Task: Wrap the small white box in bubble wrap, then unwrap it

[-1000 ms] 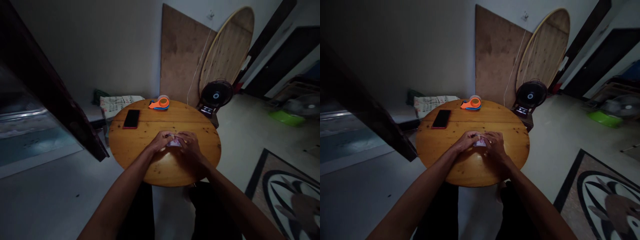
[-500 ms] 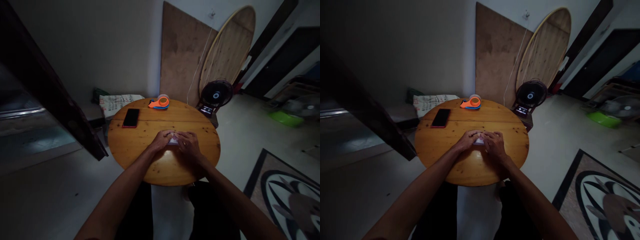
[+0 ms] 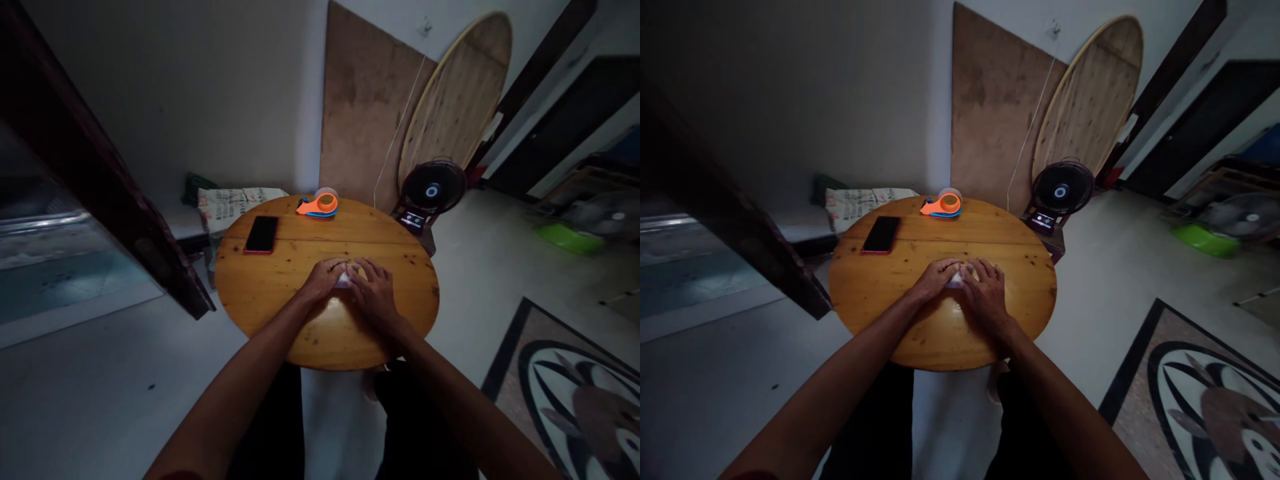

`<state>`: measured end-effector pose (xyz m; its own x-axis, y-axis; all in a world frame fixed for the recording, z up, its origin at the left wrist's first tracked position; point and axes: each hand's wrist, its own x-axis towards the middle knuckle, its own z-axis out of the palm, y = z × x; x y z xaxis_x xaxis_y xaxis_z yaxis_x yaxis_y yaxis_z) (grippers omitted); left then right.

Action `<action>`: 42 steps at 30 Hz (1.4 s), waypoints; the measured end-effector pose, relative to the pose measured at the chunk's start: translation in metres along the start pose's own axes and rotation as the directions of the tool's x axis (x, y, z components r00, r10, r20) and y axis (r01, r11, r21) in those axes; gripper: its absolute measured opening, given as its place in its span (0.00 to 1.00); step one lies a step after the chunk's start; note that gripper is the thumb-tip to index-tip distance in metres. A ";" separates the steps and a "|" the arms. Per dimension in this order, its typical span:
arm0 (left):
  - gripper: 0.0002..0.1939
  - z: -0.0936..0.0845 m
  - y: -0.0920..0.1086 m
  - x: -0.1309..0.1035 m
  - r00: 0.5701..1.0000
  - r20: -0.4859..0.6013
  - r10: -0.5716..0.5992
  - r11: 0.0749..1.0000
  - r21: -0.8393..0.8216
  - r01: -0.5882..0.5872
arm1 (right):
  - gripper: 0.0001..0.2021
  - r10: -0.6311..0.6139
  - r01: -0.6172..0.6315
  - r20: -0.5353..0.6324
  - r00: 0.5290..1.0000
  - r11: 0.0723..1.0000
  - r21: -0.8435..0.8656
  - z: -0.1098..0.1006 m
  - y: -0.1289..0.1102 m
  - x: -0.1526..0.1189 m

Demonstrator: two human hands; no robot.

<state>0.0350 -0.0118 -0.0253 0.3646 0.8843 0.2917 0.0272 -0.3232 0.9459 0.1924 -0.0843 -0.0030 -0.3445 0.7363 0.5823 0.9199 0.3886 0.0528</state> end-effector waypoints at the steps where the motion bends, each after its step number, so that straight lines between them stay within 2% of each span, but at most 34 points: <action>1: 0.16 0.000 0.000 0.000 1.000 -0.013 -0.005 1.000 0.008 0.005 | 0.15 0.001 -0.001 -0.010 1.000 1.000 -0.007 0.001 0.000 0.000; 8: 0.14 -0.002 0.003 -0.001 0.998 -0.053 0.030 0.986 0.167 -0.021 | 0.11 -0.014 0.014 -0.118 0.993 1.000 -0.002 0.006 0.000 -0.001; 12: 0.14 -0.003 0.003 -0.002 0.998 -0.041 0.037 0.983 0.183 -0.029 | 0.10 -0.027 0.032 -0.163 0.986 0.999 0.026 0.006 -0.001 -0.001; 19: 0.16 -0.001 0.001 -0.001 0.999 -0.043 -0.012 0.997 0.076 0.015 | 0.10 -0.023 0.030 -0.141 0.990 0.998 0.049 0.003 -0.002 0.000; 26: 0.12 0.004 0.002 -0.001 0.991 -0.081 -0.109 0.993 -0.063 0.104 | 0.08 -0.018 0.029 -0.168 0.986 0.998 0.062 0.005 -0.003 -0.002; 29: 0.12 0.004 0.003 0.000 0.988 -0.075 -0.135 0.989 -0.072 0.130 | 0.07 0.022 -0.007 -0.185 0.982 0.997 0.081 0.009 -0.001 -0.003; 33: 0.12 0.004 0.004 0.000 0.988 -0.073 -0.139 0.989 -0.070 0.134 | 0.17 0.037 -0.027 -0.126 0.991 0.997 0.074 0.011 0.001 -0.003; 38: 0.11 0.003 0.006 -0.001 0.990 -0.074 -0.119 0.993 -0.019 0.118 | 0.14 0.032 -0.026 -0.105 0.994 0.998 0.059 0.012 0.003 -0.003; 42: 0.13 0.003 0.004 -0.001 0.988 -0.090 -0.126 0.992 -0.041 0.123 | 0.12 0.028 -0.022 -0.104 0.994 0.998 0.061 0.014 0.004 -0.003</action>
<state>0.0372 -0.0154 -0.0221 0.2727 0.9447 0.1819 0.0334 -0.1982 0.9796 0.1941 -0.0773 -0.0153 -0.2969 0.6854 0.6649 0.9142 0.4051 -0.0093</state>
